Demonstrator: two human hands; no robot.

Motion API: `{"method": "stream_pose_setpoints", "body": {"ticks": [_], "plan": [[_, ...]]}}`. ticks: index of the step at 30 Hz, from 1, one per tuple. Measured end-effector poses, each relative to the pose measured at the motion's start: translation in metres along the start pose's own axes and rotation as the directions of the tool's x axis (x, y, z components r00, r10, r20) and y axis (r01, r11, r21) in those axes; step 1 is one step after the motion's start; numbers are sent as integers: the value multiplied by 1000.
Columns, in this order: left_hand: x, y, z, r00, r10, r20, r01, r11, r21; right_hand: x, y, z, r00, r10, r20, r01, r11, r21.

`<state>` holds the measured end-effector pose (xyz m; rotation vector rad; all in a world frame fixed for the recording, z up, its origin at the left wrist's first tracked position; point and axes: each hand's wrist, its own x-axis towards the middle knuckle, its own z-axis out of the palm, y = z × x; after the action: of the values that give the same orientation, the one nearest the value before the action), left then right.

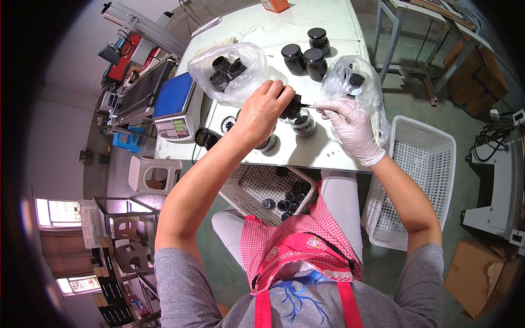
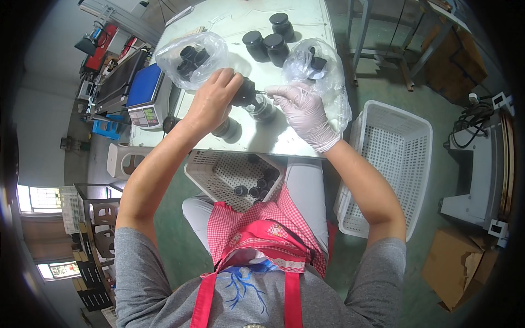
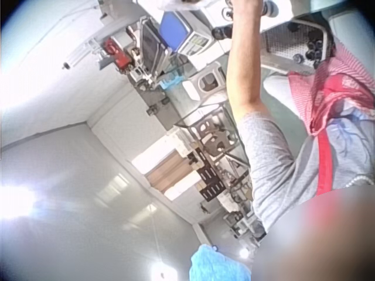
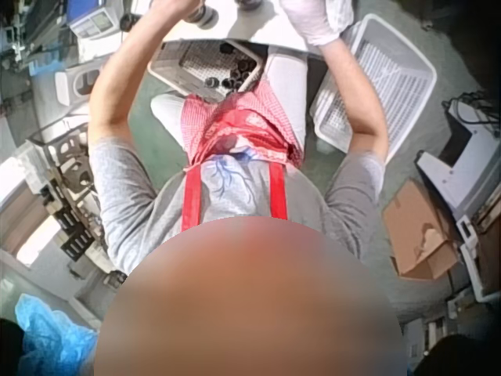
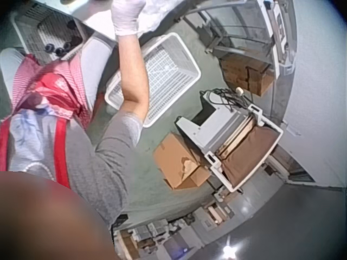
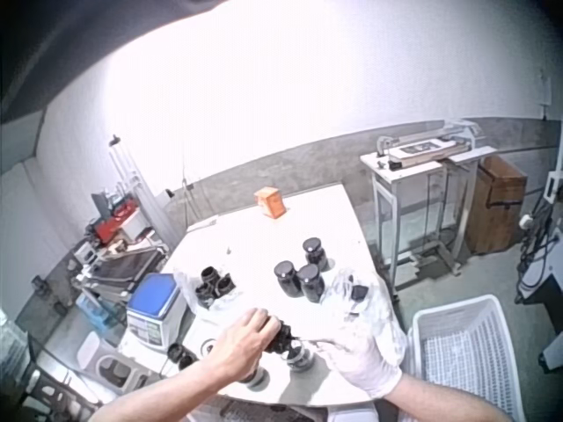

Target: Cleaning and assembling internal components of a black cylindrical object, possibly a lens or motor part.

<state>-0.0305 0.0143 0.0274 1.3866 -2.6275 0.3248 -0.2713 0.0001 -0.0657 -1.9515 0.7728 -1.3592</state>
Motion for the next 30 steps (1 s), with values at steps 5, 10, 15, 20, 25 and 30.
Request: {"method": "stream_pose_setpoints", "body": {"ticks": [5, 10, 15, 20, 25, 30], "plan": [[1, -1, 1, 1000, 9, -3, -8, 1000, 27, 0, -3, -1, 1000, 5, 3, -5, 1000, -4], [1, 0, 1, 1000, 13, -3, -12, 999, 47, -1, 0, 0, 1000, -15, -12, 15, 1000, -8], [1, 2, -1, 999, 31, -8, -31, 998, 58, -1, -1, 0, 1000, 7, -7, -7, 1000, -4], [2, 2, -1, 999, 35, 1, -35, 997, 70, 0, -1, 0, 1000, 21, -4, -21, 999, 30], [2, 2, 0, 996, 74, -56, -69, 995, 73, -1, 0, 1, 1000, -21, -10, 21, 999, -24], [3, 3, -1, 996, 80, -48, -76, 994, 72, -3, -1, 1, 1000, -17, -23, 17, 1000, -26]]}}
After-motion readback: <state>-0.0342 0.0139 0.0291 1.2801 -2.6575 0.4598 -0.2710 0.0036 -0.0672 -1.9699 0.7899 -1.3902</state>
